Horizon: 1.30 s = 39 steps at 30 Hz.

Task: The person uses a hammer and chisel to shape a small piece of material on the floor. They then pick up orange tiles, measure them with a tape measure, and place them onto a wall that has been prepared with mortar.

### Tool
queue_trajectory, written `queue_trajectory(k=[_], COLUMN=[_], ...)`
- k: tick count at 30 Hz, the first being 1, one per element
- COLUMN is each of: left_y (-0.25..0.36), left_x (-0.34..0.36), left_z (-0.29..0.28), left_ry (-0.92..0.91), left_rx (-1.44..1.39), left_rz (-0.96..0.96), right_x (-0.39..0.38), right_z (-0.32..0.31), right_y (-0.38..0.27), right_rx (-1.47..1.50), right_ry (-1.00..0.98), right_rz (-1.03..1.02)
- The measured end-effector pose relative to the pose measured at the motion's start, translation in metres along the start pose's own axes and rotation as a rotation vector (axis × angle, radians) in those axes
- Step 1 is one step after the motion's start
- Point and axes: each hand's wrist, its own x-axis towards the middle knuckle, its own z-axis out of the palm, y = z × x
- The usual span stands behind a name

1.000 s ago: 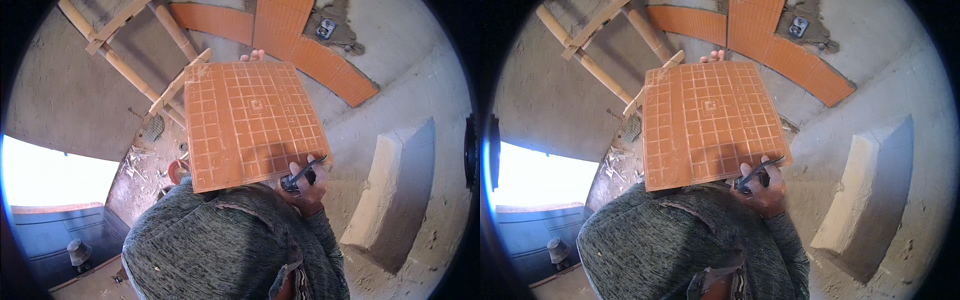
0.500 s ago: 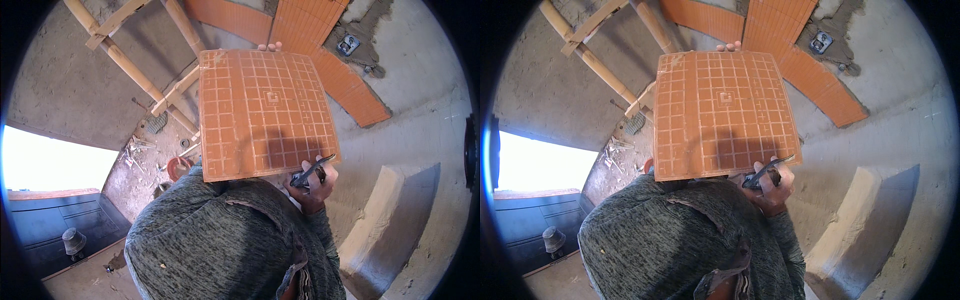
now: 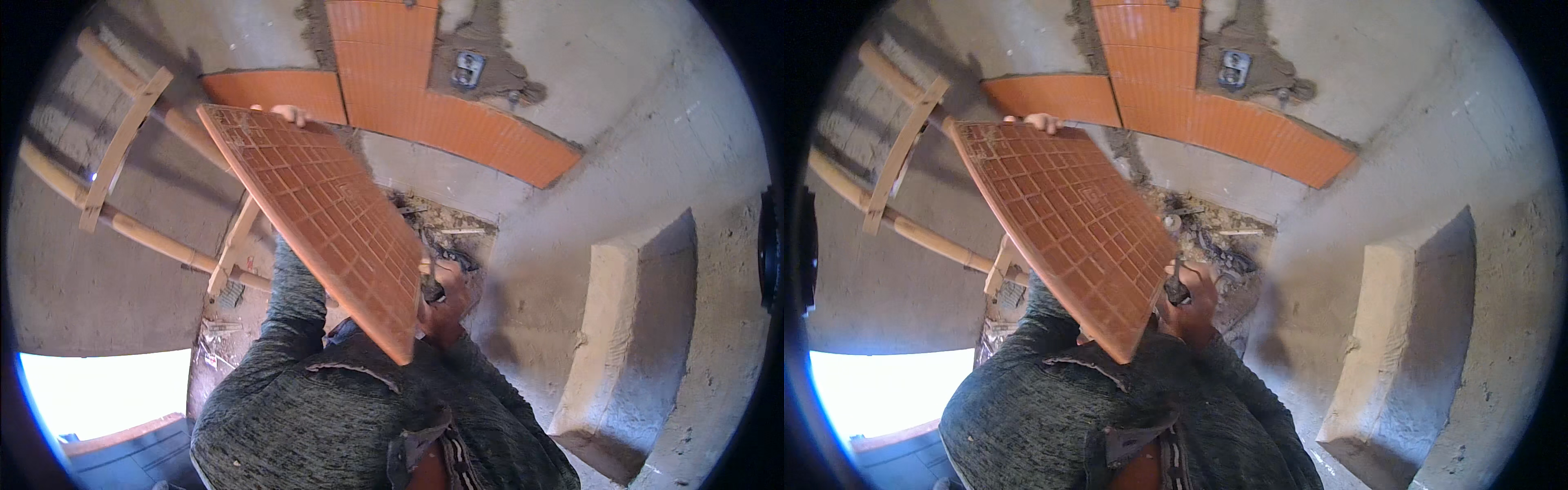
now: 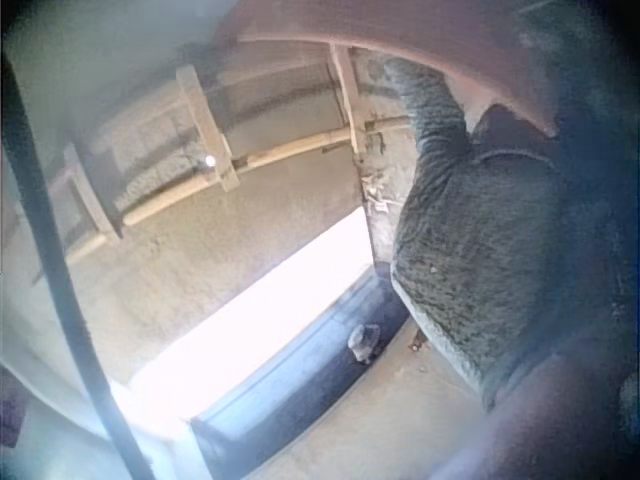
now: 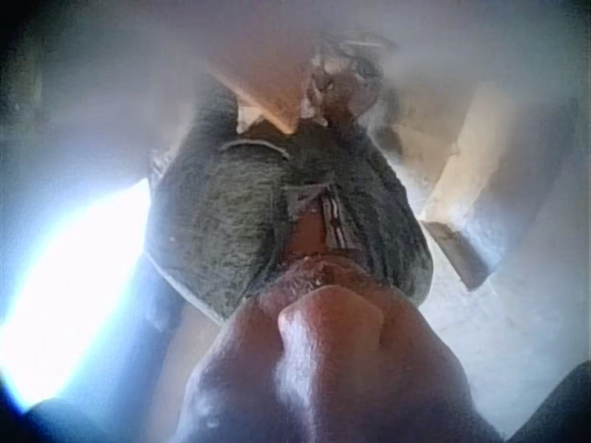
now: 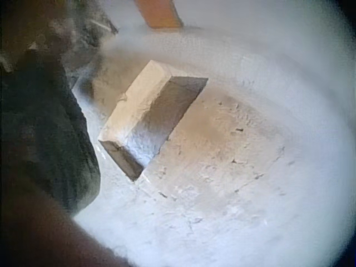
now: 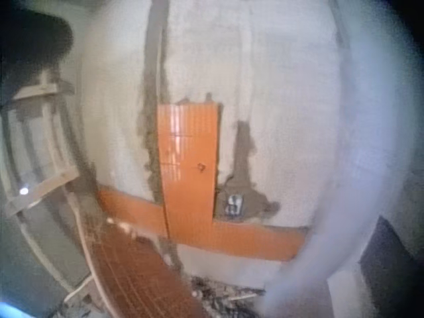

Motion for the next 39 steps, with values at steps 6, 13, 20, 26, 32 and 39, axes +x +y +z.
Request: queue_trajectory(k=[6, 13, 20, 26, 32, 39], left_y=[-0.008, -0.061, -0.094, -0.116, -0.125, -0.138], left_x=[0.034, 0.019, 0.01, 0.013, 0.014, 0.011], left_z=[0.072, 0.174, 0.168, 0.124, 0.044, -0.006], left_ry=[0.073, 0.256, -0.004, -0.075, -0.089, -0.143], left_rx=[1.311, 1.689, 2.002, 2.01, 2.021, 1.923], left_rz=[0.284, 0.327, 0.293, 0.225, 0.073, -0.031], right_x=[-0.017, -0.019, 0.025, 0.053, 0.051, 0.052], right_z=[-0.014, -0.089, -0.105, -0.049, 0.0, 0.043], right_y=[0.042, 0.081, 0.08, 0.097, 0.125, 0.135], right_rx=[0.423, 0.431, 0.41, 0.305, 0.128, 0.194], right_ry=[-0.12, -0.262, -0.196, -0.228, -0.238, -0.159], right_rz=[0.684, 0.808, 0.682, 0.709, 0.839, 1.119])
